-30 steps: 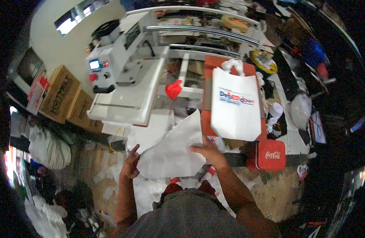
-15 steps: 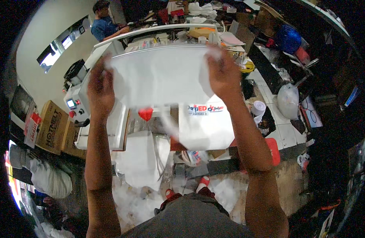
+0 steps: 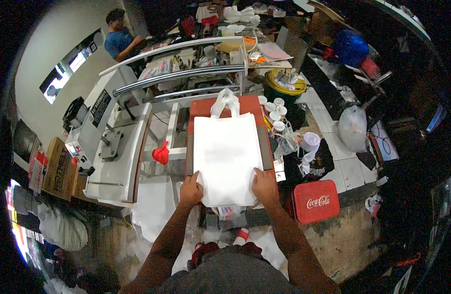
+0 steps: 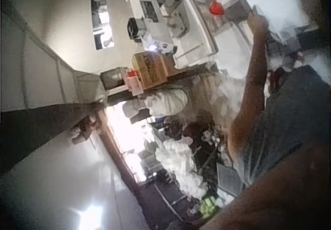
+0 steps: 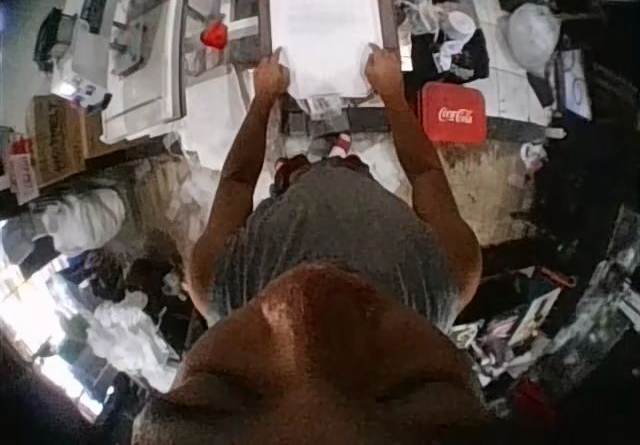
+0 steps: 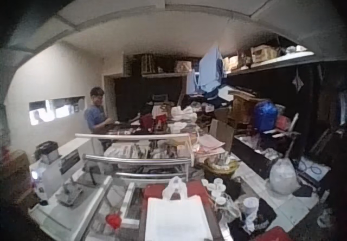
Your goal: The person places a tote bag on a heat press, positions a printed design on the bag, and covers it with a protective sheet. Using a machine, the person applies heat and pressure to the bag, then removes the sheet and sets the bag aside before repeating the actions with another bag.
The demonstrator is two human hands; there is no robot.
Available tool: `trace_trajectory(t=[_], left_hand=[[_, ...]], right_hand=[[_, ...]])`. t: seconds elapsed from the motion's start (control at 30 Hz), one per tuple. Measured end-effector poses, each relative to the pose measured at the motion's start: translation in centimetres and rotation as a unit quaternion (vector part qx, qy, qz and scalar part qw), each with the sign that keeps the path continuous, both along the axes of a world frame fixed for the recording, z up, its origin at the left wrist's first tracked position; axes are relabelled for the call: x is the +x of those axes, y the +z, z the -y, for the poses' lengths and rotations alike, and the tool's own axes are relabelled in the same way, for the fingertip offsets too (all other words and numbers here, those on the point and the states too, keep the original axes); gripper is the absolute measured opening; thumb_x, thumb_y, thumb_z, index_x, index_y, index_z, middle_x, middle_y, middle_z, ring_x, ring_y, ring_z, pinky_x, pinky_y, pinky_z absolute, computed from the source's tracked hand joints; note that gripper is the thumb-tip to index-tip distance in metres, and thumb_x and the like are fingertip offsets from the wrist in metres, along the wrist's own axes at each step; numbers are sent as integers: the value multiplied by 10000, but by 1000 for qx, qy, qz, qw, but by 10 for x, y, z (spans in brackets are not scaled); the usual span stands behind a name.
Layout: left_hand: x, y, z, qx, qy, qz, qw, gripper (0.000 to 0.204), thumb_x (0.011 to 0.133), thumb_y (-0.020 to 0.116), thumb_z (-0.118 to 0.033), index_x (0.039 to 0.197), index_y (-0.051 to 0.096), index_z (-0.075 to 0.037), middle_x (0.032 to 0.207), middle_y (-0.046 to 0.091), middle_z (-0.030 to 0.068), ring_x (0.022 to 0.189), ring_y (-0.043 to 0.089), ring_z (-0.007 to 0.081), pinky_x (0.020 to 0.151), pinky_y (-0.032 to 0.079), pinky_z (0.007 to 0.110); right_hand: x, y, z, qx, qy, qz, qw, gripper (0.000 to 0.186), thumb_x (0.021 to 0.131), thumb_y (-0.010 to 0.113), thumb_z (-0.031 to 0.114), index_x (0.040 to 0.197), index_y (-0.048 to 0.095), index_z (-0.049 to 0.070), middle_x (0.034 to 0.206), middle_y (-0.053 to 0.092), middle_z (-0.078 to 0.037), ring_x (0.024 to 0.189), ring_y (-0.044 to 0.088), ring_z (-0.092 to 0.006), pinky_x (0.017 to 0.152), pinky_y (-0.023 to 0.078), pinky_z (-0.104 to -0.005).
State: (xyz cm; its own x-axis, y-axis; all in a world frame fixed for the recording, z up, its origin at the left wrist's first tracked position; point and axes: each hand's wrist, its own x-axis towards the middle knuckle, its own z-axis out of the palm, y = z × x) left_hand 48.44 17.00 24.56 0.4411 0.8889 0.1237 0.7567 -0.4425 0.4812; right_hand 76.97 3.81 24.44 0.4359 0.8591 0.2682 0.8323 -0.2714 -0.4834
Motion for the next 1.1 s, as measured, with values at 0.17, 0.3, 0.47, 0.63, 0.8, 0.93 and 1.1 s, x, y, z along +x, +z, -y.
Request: trace_trajectory(t=[0.17,0.3,0.47,0.63,0.8,0.93,1.1], left_hand=[[0,-6,6,85,13,34,996,496,848,584,-99,1344,565,-83,1059,584,179,949,614,379,738,502,501],[-2,-12,2,62,8,39,997,509,866,576,-85,1372,520,-71,1047,564,201,941,599,408,792,502,527],[2,-11,5,44,13,50,998,491,853,591,-76,1341,546,-64,1054,553,205,977,587,406,818,492,522],[5,-1,4,130,10,64,989,489,838,612,-118,1323,573,-67,1108,566,186,1049,568,380,868,484,504],[41,40,-4,120,-92,29,988,517,880,603,-181,1375,515,-58,1375,492,211,1287,443,451,1093,350,527],[77,9,0,56,-134,-71,987,627,956,542,-352,1507,374,-105,1583,277,201,1468,208,456,1177,201,581],[74,4,0,85,-119,-81,986,645,942,576,-352,1502,383,-98,1576,291,213,1457,237,458,1173,215,573]], right_hand=[[-1,-17,11,60,-21,54,997,318,859,615,143,1165,640,61,976,630,-172,945,577,-377,833,451,-522],[-9,-11,11,65,-45,63,995,314,842,632,142,1150,647,85,951,598,-136,951,562,-351,811,437,-514],[-7,-10,14,88,-54,70,992,300,818,643,111,1117,639,87,1041,582,-153,962,554,-367,820,441,-499],[-5,4,8,106,-48,60,991,296,828,646,104,1118,626,51,1174,532,-192,1119,518,-387,895,433,-526],[-8,62,-41,65,71,46,994,377,887,601,172,1230,593,17,1369,489,-206,1306,435,-425,1068,354,-564],[-12,18,-73,-30,155,97,983,515,959,518,287,1404,490,28,1509,388,-206,1430,301,-423,1162,250,-555],[-14,-6,-73,-4,171,117,978,520,959,520,294,1407,483,33,1506,390,-208,1438,285,-424,1174,219,-556]])
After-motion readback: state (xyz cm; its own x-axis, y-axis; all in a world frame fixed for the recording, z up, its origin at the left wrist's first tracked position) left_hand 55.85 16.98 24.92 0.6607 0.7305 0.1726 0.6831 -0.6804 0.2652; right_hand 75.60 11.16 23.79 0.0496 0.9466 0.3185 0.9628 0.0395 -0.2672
